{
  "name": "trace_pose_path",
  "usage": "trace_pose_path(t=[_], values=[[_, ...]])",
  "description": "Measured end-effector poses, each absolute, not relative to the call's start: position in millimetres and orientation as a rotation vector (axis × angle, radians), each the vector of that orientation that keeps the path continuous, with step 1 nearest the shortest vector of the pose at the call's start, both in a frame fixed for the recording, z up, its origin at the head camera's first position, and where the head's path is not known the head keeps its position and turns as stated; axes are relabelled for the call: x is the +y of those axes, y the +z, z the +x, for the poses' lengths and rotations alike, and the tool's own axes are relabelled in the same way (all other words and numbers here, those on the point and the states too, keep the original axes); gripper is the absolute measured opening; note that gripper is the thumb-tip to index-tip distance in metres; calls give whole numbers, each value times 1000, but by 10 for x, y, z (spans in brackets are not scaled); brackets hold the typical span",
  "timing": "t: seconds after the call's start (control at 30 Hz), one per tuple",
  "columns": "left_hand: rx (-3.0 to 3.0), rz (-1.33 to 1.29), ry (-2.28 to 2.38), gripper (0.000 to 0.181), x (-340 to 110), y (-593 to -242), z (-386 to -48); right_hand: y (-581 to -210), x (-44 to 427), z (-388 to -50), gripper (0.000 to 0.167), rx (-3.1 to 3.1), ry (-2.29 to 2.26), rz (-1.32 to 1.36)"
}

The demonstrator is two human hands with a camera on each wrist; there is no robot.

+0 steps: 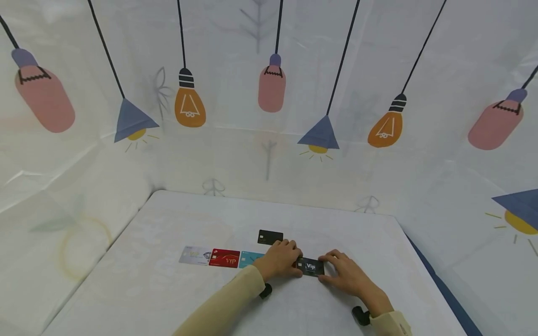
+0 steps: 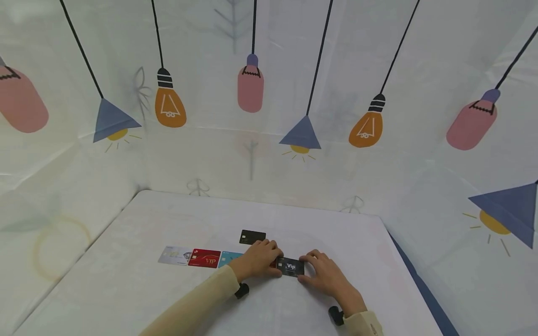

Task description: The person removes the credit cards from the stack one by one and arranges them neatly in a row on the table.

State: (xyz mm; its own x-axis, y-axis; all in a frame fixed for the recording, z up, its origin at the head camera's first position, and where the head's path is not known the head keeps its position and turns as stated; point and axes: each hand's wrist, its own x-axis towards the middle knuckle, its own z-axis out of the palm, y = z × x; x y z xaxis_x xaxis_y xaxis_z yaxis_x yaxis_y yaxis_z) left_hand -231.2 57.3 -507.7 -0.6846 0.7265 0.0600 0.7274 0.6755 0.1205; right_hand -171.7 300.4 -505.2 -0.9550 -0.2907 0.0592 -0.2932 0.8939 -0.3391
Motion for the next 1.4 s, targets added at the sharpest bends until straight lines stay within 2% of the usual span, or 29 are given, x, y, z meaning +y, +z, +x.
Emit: trace_pose_path(t=[0.7, 0.97, 1.4], values=[[-2835, -1199, -267, 51, 457, -4986, -2295, -5057, 2981, -1719, 49, -3013, 576, 474], [-2828, -1115, -317, 49, 316, -4900, -2414, -5007, 2847, -1761, 37, -2959, 650, 436], [-2875, -1010, -306, 53, -55, -4867, -2680, -4856, 2437, -1976, 41, -2918, 647, 420]])
